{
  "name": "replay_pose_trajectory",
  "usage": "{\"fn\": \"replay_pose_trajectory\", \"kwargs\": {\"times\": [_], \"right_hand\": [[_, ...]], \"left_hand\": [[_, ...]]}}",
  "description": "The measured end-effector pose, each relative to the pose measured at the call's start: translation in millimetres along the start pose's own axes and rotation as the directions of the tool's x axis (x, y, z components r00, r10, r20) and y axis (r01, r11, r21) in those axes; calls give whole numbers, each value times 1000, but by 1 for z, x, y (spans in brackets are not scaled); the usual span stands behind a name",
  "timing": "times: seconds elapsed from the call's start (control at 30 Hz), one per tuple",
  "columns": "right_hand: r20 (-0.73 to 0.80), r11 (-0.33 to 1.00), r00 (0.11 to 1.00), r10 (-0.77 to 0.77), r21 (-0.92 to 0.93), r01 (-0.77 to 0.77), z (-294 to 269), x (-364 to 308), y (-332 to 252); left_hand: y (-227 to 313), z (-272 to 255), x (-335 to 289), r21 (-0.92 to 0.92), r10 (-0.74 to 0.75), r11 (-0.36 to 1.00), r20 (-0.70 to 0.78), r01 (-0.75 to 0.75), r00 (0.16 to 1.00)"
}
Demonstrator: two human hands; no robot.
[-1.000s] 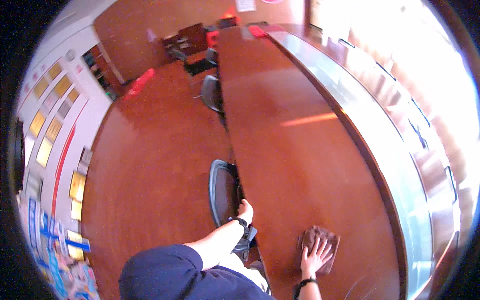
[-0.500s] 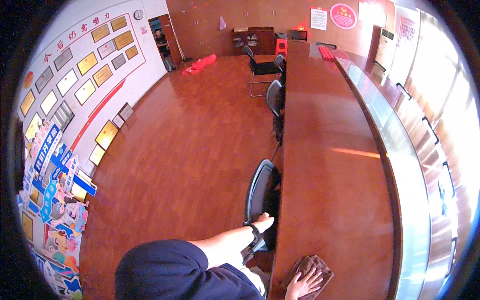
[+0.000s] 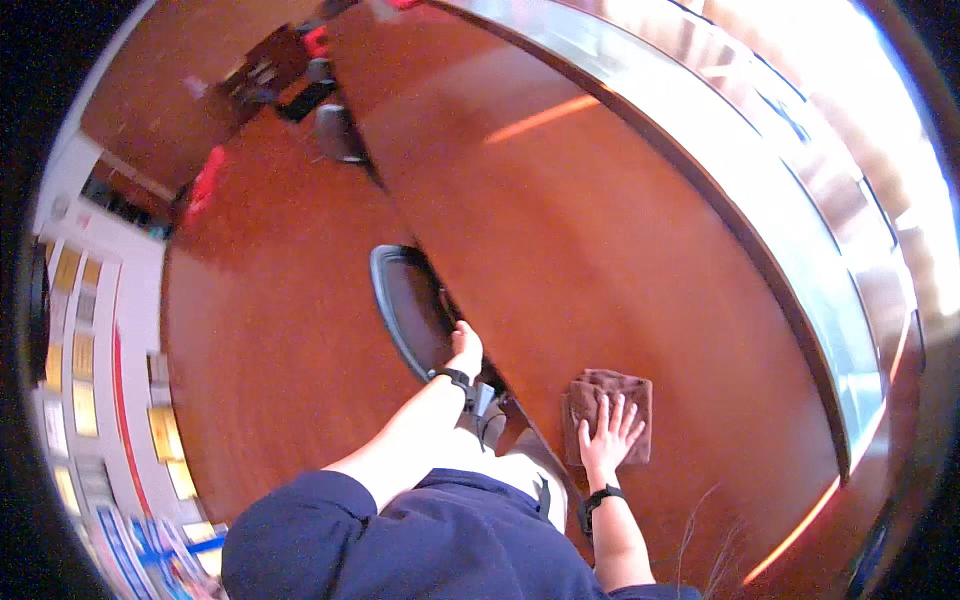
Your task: The person wipes a large wooden table with a cloth, moving to different sections to cover the surface.
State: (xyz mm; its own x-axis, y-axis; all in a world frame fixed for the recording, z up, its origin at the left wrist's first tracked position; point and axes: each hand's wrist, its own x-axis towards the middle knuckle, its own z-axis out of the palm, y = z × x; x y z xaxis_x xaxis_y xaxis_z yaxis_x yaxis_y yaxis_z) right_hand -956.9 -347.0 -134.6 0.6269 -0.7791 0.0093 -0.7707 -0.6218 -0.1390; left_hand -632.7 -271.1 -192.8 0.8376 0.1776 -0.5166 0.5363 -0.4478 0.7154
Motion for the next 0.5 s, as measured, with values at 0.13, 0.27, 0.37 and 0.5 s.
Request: {"fn": "replay_pose_trajectory", "kwargs": {"times": [0.13,0.27,0.37,0.5], "right_hand": [[72,995,992,100,-11,-100,-6,-44,14],[49,981,980,195,-5,-195,4,-52,-10],[72,944,941,330,-54,-327,10,-58,-15],[23,879,881,473,-77,-470,16,-39,-31]], "left_hand": [[-13,17,-6,5,-153,988,8,153,988],[-27,20,51,-111,-156,983,-79,147,985],[-5,8,28,-143,-236,964,-79,224,969],[-21,-29,41,-35,-267,963,-220,266,938]]}}
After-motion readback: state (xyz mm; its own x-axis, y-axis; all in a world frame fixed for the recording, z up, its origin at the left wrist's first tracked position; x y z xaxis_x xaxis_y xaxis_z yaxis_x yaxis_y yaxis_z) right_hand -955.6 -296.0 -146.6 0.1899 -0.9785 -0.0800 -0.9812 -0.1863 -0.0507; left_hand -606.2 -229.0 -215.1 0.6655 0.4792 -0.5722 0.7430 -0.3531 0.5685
